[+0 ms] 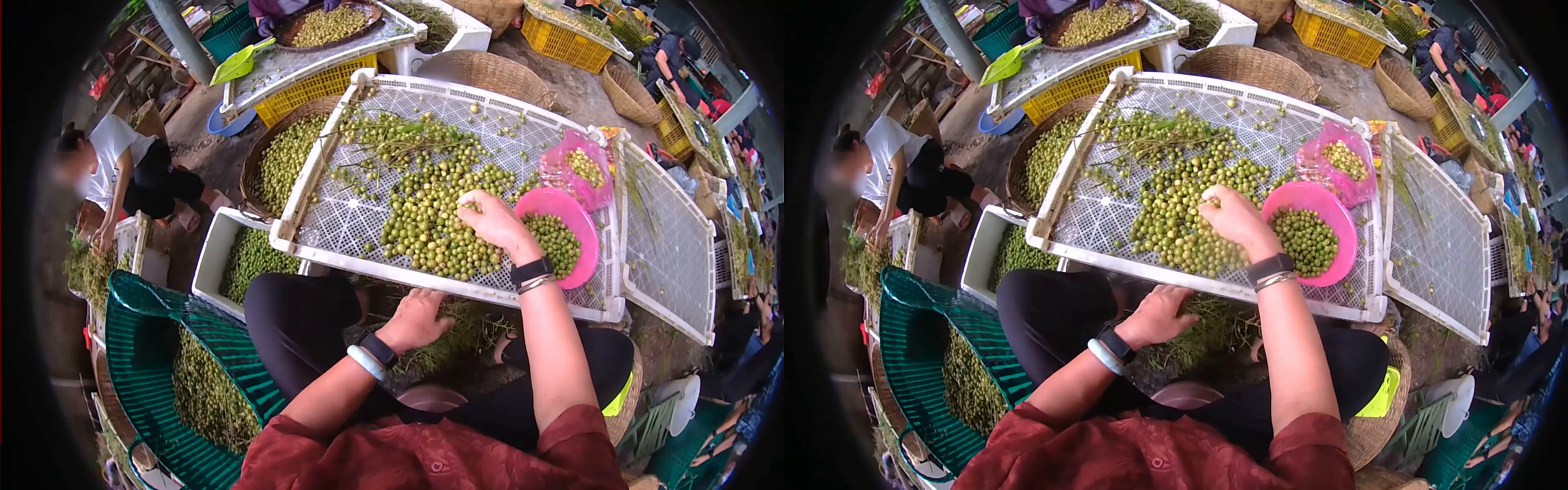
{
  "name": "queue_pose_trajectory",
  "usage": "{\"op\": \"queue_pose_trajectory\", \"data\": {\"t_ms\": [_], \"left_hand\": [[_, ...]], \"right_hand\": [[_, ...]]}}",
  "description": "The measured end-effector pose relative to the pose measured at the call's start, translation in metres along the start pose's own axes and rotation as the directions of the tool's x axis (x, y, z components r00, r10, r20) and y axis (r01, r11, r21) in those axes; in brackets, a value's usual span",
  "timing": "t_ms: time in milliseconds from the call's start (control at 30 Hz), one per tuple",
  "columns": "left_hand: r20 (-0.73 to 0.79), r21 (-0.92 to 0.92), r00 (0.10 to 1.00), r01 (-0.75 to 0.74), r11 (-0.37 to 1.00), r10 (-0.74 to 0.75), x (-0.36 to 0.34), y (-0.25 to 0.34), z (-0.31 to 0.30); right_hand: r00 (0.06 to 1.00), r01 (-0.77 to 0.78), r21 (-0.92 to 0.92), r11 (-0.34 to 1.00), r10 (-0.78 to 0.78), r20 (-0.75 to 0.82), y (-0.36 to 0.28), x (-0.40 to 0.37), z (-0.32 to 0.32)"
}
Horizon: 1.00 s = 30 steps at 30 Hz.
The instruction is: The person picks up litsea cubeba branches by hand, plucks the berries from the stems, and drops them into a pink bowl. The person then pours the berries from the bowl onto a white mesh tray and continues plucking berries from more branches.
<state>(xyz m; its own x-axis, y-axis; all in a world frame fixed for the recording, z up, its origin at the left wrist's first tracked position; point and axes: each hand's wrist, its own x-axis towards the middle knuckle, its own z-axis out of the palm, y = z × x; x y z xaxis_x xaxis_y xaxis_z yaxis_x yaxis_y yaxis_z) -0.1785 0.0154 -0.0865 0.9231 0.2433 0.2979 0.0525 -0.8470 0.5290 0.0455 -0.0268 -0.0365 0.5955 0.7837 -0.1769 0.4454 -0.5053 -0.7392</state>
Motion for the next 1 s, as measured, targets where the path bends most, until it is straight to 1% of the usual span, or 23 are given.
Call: {"op": "queue_pose_trajectory", "data": {"t_ms": [33,67,100,200,267,300,333,367,400,467,500,567,600,667,700,733,800,833,867,900,933,967,1000], "left_hand": [[0.174,0.009,0.985,0.0,1.0,-0.001,0.0,-0.004,0.0],[0.341,0.018,0.94,-0.004,1.0,-0.003,0.0,-0.008,0.0],[0.5,0.026,0.866,-0.012,1.0,-0.002,0.005,-0.007,-0.008],[0.562,-0.196,0.827,0.153,0.969,-0.017,0.075,-0.012,-0.052],[0.247,0.131,0.969,-0.023,0.991,-0.01,0.133,-0.041,-0.054],[-0.021,0.246,1.0,-0.016,0.969,0.022,0.158,-0.057,-0.053],[-0.116,0.263,0.992,0.085,0.961,-0.056,0.186,-0.068,-0.058],[-0.253,0.41,0.967,0.145,0.9,-0.04,0.208,-0.096,-0.044],[-0.247,0.51,0.956,0.269,0.817,-0.16,0.222,-0.119,-0.027],[-0.088,0.442,0.931,0.355,0.824,-0.354,0.238,-0.131,-0.026],[-0.062,0.415,0.913,0.391,0.821,-0.404,0.244,-0.133,-0.026],[0.004,0.376,0.861,0.47,0.799,-0.508,0.246,-0.136,-0.027],[-0.158,0.243,0.892,0.451,0.859,-0.424,0.245,-0.142,-0.027],[-0.265,0.019,0.872,0.432,0.902,-0.413,0.237,-0.121,-0.053],[-0.308,-0.047,0.843,0.449,0.892,-0.441,0.232,-0.109,-0.063],[-0.339,-0.187,0.824,0.414,0.891,-0.454,0.225,-0.104,-0.068],[-0.366,-0.547,0.757,0.295,0.784,-0.541,0.196,-0.081,-0.074],[-0.353,-0.592,0.763,0.266,0.76,-0.542,0.183,-0.07,-0.074],[-0.337,-0.636,0.768,0.241,0.733,-0.545,0.17,-0.061,-0.074],[-0.399,-0.58,0.763,0.219,0.785,-0.508,0.158,-0.056,-0.065],[-0.379,-0.516,0.775,0.277,0.811,-0.506,0.144,-0.044,-0.064],[-0.406,-0.455,0.799,0.244,0.856,-0.443,0.132,-0.039,-0.056],[-0.427,-0.393,0.82,0.212,0.895,-0.382,0.121,-0.034,-0.048]], "right_hand": [[0.999,-0.019,0.074,0.997,0.017,0.033,0.002,0.006,-0.003],[0.997,-0.04,0.146,0.988,0.031,0.065,0.004,0.013,-0.008],[0.999,0.025,0.212,0.977,-0.031,0.029,0.017,0.023,-0.005],[0.993,0.113,0.212,0.971,-0.105,-0.047,0.011,0.026,-0.023],[0.997,0.067,0.326,0.943,-0.054,-0.048,0.01,0.03,-0.026],[0.998,0.059,0.363,0.93,-0.042,-0.053,0.009,0.029,-0.024],[0.998,0.055,0.398,0.916,-0.034,-0.06,0.004,0.028,-0.024],[0.999,0.009,0.352,0.936,-0.021,0.03,-0.007,0.024,-0.028],[0.997,0.017,0.419,0.908,-0.048,0.063,-0.004,0.026,-0.022],[0.991,0.074,0.376,0.924,-0.111,0.078,-0.002,0.022,-0.016],[0.989,0.089,0.358,0.929,-0.125,0.079,-0.001,0.019,-0.016],[0.992,0.024,0.429,0.903,-0.076,0.105,0.004,0.019,-0.017],[0.991,-0.006,0.467,0.884,-0.056,0.118,0.006,0.019,-0.017],[0.995,-0.015,0.457,0.89,-0.031,0.094,0.011,0.02,-0.017],[0.996,-0.011,0.439,0.898,-0.028,0.082,0.01,0.02,-0.018],[0.997,-0.003,0.422,0.907,-0.029,0.069,0.009,0.021,-0.017],[0.999,-0.008,0.641,0.767,-0.015,0.03,0.006,0.022,-0.005],[1.0,-0.012,0.735,0.678,0.0,0.016,0.0,0.022,0.0],[0.998,-0.065,0.814,0.577,0.035,0.055,-0.004,0.022,0.004],[0.993,-0.12,0.877,0.465,0.066,0.101,-0.011,0.02,0.008],[0.985,-0.172,0.923,0.344,0.089,0.15,-0.017,0.02,0.011],[0.974,-0.226,0.938,0.263,0.092,0.208,-0.022,0.022,0.014],[0.965,-0.259,0.929,0.263,0.1,0.241,-0.024,0.021,0.017]]}}
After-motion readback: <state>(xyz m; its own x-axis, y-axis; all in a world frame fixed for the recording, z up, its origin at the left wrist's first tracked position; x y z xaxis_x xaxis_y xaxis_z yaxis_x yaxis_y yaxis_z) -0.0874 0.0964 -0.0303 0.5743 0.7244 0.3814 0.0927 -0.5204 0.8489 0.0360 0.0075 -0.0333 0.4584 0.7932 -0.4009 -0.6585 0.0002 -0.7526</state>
